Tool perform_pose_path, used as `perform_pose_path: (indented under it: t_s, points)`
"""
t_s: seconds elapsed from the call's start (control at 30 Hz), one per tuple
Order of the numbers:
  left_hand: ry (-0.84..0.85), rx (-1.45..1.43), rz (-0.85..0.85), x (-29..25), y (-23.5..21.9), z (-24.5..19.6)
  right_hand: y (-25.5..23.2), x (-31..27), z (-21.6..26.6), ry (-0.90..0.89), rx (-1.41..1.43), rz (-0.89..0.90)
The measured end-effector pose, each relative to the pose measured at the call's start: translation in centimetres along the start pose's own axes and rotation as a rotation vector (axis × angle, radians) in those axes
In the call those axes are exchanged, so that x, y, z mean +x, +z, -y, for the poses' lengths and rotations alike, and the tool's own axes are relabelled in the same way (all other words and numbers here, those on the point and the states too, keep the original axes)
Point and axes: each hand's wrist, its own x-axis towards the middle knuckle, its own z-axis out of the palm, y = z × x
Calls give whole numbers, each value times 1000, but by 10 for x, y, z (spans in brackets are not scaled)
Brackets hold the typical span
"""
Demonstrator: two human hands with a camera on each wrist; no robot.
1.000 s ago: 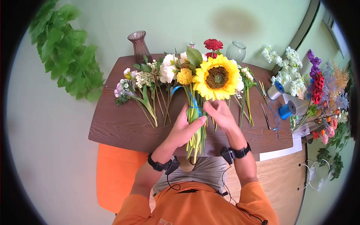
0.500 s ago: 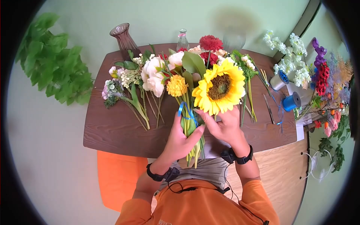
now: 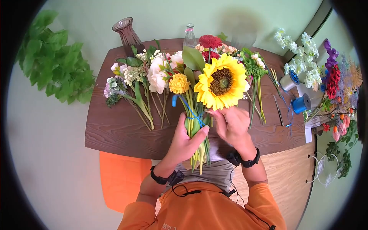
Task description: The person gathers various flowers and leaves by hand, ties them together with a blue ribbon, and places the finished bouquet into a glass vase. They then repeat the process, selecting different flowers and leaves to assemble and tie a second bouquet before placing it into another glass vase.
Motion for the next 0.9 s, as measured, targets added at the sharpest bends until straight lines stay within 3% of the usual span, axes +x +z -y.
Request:
perform_pose_path:
  t_s: [0.2,0.33,0.43,0.5,0.53,0.6,0.63,0.67,0.73,0.77,0.9]
  points:
    - [23,-18,-7,0,1,2,-7,6,-2,-15,-148,-259]
    - [6,-49,1,3,-10,2,-13,2,-11,168,-11,-444]
    - [5,-74,-19,6,-11,1,-14,-7,-16,194,-16,-451]
    - [19,-86,-35,7,-12,-2,-12,-17,-12,284,326,-457]
    - [19,-80,-37,8,-13,-4,-17,-20,-9,285,330,-453]
    - [13,-73,-41,8,-17,-5,-33,-23,-2,460,1102,-218]
    - [26,-74,-25,8,-18,-5,-35,-21,1,501,1158,-208]
    - [39,-75,-7,7,-19,-5,-36,-17,1,504,1157,-209]
    - [28,-87,29,6,-22,-3,-34,-7,-1,409,653,0]
    - [23,-99,61,6,-22,-2,-22,-5,0,334,491,6]
    - [91,-68,113,3,-14,-4,-8,3,10,178,336,164]
